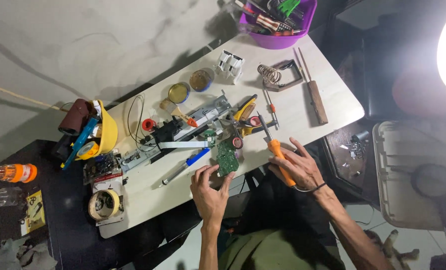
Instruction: A person is inspecting a circuit board and using a soldering iron to desolder components on a workbench.
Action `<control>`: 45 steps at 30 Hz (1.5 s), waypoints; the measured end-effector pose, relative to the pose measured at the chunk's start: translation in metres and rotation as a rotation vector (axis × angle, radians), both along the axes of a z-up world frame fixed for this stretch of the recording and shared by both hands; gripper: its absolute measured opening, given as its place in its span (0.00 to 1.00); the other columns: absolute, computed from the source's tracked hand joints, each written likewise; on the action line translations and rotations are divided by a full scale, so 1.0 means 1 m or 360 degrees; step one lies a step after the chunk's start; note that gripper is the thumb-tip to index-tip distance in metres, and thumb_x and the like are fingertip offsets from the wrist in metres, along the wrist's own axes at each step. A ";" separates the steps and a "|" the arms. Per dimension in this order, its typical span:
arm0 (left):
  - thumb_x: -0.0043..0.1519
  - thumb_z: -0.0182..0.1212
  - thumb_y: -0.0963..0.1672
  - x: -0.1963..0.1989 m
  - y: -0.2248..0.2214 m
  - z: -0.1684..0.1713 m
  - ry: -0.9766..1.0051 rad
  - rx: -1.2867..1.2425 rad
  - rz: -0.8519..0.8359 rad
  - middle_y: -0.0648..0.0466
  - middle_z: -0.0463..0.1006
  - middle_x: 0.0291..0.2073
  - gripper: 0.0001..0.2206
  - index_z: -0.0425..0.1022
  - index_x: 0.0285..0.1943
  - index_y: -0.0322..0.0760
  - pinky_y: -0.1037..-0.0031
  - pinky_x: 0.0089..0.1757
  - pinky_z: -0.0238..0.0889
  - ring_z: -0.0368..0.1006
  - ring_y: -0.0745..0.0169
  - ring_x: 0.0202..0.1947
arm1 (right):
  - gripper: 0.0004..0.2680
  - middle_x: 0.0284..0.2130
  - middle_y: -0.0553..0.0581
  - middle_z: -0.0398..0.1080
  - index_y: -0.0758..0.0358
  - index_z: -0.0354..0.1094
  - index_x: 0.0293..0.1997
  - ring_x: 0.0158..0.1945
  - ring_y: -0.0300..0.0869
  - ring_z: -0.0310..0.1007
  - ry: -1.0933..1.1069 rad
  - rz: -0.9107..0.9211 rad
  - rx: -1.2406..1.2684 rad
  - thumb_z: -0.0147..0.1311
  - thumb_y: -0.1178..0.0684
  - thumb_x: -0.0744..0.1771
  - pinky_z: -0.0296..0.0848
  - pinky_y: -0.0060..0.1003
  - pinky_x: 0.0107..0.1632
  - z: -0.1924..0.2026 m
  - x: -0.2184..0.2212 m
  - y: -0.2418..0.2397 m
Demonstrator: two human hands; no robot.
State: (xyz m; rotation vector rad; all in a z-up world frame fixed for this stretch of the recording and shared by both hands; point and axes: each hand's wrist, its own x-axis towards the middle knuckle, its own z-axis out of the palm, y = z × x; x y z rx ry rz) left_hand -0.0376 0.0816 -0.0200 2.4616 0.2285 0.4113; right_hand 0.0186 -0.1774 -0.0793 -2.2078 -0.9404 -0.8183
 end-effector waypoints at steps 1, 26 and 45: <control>0.55 0.71 0.55 0.001 0.001 -0.001 0.0003 0.0000 -0.0004 0.57 0.76 0.47 0.20 0.80 0.48 0.43 0.54 0.50 0.63 0.70 0.54 0.52 | 0.17 0.49 0.61 0.76 0.57 0.62 0.60 0.52 0.47 0.79 0.0003 -0.0004 0.0000 0.64 0.54 0.67 0.63 0.60 0.70 -0.003 0.003 -0.002; 0.41 0.86 0.42 -0.006 -0.014 0.009 -0.0419 -0.0604 -0.0163 0.49 0.85 0.35 0.22 0.82 0.43 0.33 0.72 0.43 0.74 0.83 0.60 0.40 | 0.08 0.36 0.72 0.75 0.74 0.70 0.41 0.38 0.61 0.82 0.0219 -0.0126 0.1435 0.62 0.68 0.62 0.79 0.49 0.43 0.045 -0.049 0.048; 0.59 0.70 0.47 0.009 -0.042 -0.050 0.0509 -0.2750 -0.0296 0.37 0.82 0.41 0.14 0.78 0.42 0.29 0.65 0.46 0.77 0.81 0.44 0.44 | 0.10 0.35 0.68 0.78 0.72 0.68 0.40 0.41 0.60 0.82 0.0181 -0.0268 0.1390 0.66 0.68 0.61 0.77 0.50 0.47 0.030 -0.059 0.012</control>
